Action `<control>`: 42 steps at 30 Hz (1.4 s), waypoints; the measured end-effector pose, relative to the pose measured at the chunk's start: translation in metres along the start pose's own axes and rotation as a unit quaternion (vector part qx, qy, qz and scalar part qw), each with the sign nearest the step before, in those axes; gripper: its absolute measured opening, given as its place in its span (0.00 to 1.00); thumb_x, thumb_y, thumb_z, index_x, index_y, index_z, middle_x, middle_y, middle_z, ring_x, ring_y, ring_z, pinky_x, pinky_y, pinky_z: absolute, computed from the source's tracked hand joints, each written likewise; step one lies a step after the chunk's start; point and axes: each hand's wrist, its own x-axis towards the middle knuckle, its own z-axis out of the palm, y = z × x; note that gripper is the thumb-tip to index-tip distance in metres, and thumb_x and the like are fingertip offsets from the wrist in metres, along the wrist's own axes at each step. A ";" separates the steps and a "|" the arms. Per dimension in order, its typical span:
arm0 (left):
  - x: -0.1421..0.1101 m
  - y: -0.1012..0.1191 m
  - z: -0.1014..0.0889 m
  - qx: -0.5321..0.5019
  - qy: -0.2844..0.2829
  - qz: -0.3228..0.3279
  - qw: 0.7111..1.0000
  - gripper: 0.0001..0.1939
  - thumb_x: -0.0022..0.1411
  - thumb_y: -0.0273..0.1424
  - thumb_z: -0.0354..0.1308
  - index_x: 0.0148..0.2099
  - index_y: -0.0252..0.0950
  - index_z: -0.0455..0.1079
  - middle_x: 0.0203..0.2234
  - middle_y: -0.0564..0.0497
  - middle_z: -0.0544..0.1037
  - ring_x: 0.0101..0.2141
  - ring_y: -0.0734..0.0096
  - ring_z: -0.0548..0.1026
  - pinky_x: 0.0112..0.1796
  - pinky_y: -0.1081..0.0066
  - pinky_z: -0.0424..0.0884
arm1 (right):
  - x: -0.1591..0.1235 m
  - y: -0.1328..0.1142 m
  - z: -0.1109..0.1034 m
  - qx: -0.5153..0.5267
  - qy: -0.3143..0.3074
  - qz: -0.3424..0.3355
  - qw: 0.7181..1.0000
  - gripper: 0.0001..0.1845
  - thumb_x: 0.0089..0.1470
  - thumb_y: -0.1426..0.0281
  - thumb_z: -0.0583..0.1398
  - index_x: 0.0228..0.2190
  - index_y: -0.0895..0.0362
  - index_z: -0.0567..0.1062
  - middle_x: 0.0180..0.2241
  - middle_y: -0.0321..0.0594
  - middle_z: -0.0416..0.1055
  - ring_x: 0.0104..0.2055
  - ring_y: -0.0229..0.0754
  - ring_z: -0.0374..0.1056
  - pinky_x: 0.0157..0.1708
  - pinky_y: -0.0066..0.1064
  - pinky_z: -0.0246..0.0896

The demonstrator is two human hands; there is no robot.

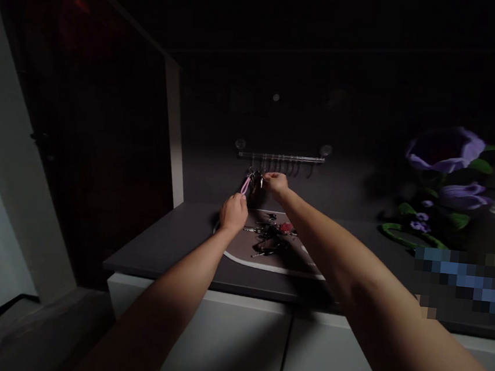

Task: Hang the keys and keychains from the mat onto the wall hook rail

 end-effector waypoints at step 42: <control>0.021 0.017 0.068 0.004 -0.310 0.127 0.942 0.11 0.55 0.29 0.53 0.39 0.34 0.74 0.35 0.48 0.77 0.36 0.69 0.72 0.38 0.73 0.64 | -0.090 0.033 -0.086 -0.587 -0.097 -0.091 0.798 0.16 0.50 0.78 0.50 0.39 0.63 0.74 0.39 0.51 0.73 0.43 0.44 0.68 0.42 0.28 0.57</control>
